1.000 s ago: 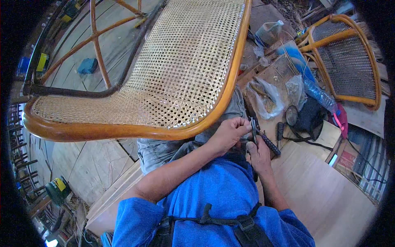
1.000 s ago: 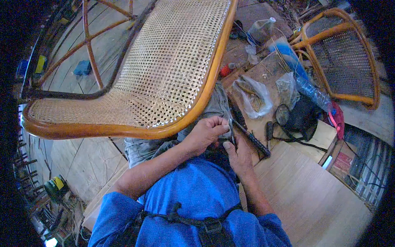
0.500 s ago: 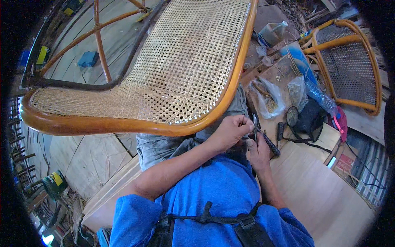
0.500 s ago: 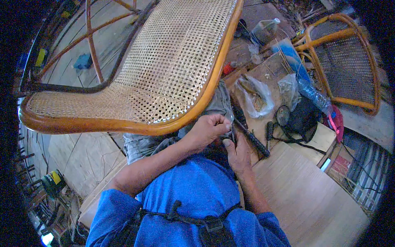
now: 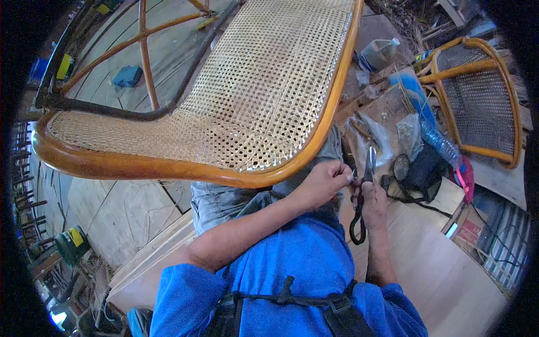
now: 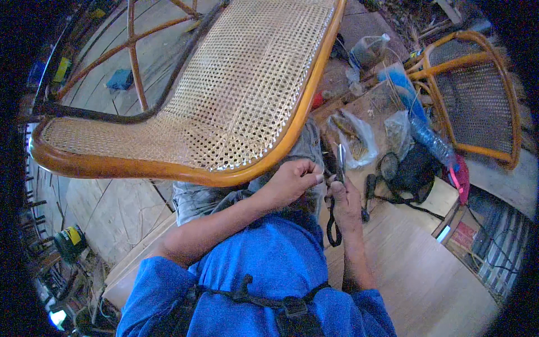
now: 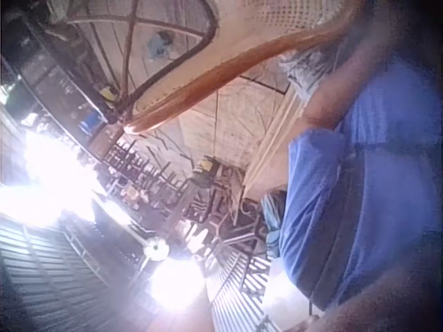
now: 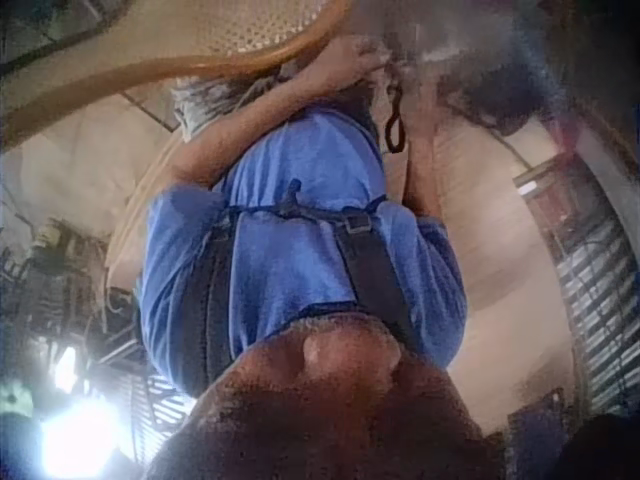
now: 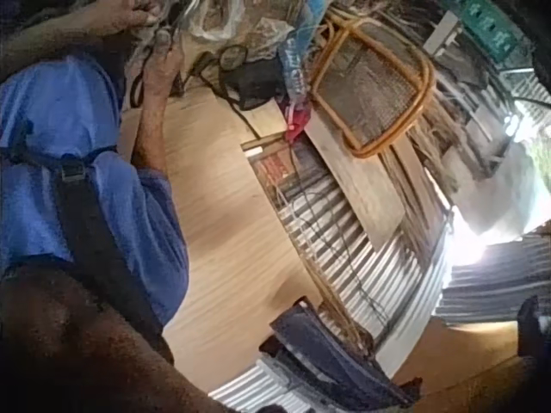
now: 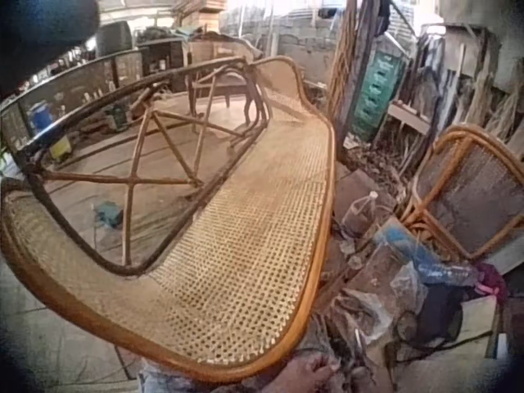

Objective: The person applies glue to the edge of a rattan chair seat and then uses a hammer and a thin rod to secure the rattan weave into the wooden frame. The person works along the curved edge of the seat, repeatedly tapping the rod to embed the weave.

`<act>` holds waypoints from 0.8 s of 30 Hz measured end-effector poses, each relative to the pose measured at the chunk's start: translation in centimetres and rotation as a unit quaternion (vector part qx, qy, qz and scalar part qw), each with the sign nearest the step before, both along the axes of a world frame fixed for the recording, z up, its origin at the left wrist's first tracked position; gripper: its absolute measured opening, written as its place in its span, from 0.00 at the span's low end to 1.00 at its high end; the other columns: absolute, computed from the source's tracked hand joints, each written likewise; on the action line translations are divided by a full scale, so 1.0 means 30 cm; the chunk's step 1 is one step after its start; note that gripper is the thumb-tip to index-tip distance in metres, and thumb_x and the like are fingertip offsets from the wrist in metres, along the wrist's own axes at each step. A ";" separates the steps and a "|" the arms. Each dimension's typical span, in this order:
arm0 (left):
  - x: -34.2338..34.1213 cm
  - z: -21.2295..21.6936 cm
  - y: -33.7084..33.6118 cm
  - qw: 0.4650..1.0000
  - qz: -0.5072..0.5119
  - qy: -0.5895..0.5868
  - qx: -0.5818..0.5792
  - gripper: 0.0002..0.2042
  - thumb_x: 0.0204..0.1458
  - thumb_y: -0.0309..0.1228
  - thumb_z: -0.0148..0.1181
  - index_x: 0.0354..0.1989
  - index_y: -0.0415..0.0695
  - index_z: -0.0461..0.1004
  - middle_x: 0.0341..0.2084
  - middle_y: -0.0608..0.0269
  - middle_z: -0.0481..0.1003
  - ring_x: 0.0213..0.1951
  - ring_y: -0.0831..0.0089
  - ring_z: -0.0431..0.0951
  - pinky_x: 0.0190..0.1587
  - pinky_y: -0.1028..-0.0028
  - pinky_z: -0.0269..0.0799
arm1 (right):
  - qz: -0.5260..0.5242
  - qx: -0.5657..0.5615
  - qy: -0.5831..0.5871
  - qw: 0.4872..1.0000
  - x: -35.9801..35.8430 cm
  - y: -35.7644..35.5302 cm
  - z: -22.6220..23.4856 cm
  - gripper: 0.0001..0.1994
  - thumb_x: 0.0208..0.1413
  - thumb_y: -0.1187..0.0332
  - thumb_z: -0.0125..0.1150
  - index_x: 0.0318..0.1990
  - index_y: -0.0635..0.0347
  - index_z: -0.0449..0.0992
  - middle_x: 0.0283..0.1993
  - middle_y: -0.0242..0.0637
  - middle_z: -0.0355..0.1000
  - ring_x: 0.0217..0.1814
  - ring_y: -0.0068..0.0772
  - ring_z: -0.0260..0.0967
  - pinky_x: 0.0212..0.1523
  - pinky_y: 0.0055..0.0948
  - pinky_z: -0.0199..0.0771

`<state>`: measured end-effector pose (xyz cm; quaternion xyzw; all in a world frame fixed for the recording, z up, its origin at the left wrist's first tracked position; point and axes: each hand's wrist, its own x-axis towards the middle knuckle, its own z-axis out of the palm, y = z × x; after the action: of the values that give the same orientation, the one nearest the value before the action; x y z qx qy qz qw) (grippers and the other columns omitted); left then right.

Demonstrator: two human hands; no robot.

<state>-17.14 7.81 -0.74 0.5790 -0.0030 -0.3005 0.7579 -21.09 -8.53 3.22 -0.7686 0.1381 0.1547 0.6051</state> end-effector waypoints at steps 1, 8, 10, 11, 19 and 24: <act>-0.001 0.002 0.010 1.000 -0.008 -0.008 0.008 0.06 0.53 0.31 0.54 0.30 0.41 0.71 0.25 0.74 0.70 0.28 0.86 0.64 0.31 0.81 0.63 | 0.010 0.015 -0.018 1.000 0.016 -0.013 0.006 0.25 0.54 0.43 0.51 0.39 0.60 0.69 0.22 0.27 0.63 0.22 0.18 0.61 0.22 0.19 0.60; 0.036 0.121 0.057 0.994 0.017 0.030 -0.101 0.06 0.55 0.32 0.53 0.34 0.43 0.70 0.37 0.72 0.70 0.28 0.88 0.65 0.29 0.84 0.64 | 0.020 0.096 -0.064 0.993 0.058 -0.027 0.128 0.28 0.53 0.41 0.49 0.38 0.63 0.69 0.23 0.29 0.66 0.22 0.21 0.63 0.22 0.21 0.62; 0.066 0.156 0.074 0.987 0.043 -0.016 -0.156 0.05 0.55 0.32 0.52 0.35 0.43 0.70 0.43 0.70 0.69 0.28 0.89 0.65 0.28 0.85 0.65 | 0.033 0.108 -0.041 0.993 0.047 -0.006 0.130 0.28 0.53 0.41 0.50 0.38 0.64 0.69 0.24 0.31 0.67 0.22 0.23 0.65 0.23 0.21 0.64; 0.078 0.164 0.076 0.985 0.054 -0.057 -0.151 0.05 0.55 0.30 0.52 0.35 0.43 0.70 0.46 0.68 0.68 0.28 0.89 0.66 0.27 0.85 0.65 | 0.046 0.101 -0.034 0.993 0.042 -0.003 0.130 0.28 0.53 0.41 0.50 0.38 0.64 0.69 0.24 0.31 0.67 0.23 0.24 0.65 0.23 0.22 0.65; 0.112 0.128 0.041 0.954 0.073 -0.289 -0.027 0.04 0.53 0.26 0.55 0.36 0.42 0.70 0.38 0.68 0.71 0.28 0.87 0.67 0.29 0.84 0.65 | 0.088 0.051 0.000 0.995 0.013 -0.001 0.121 0.26 0.56 0.45 0.49 0.41 0.64 0.70 0.32 0.30 0.68 0.34 0.21 0.62 0.36 0.22 0.64; 0.097 0.149 0.038 0.988 0.081 -0.118 0.052 0.06 0.51 0.26 0.56 0.35 0.38 0.71 0.28 0.67 0.70 0.32 0.80 0.69 0.36 0.80 0.66 | 0.030 0.069 0.003 0.997 -0.024 -0.015 0.075 0.27 0.53 0.42 0.50 0.37 0.63 0.70 0.25 0.29 0.65 0.24 0.20 0.62 0.25 0.20 0.63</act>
<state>-14.24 8.94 3.72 0.6474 -0.0300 -0.1669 0.7431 -21.81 -8.98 5.48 -0.7280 0.1059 0.1848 0.6516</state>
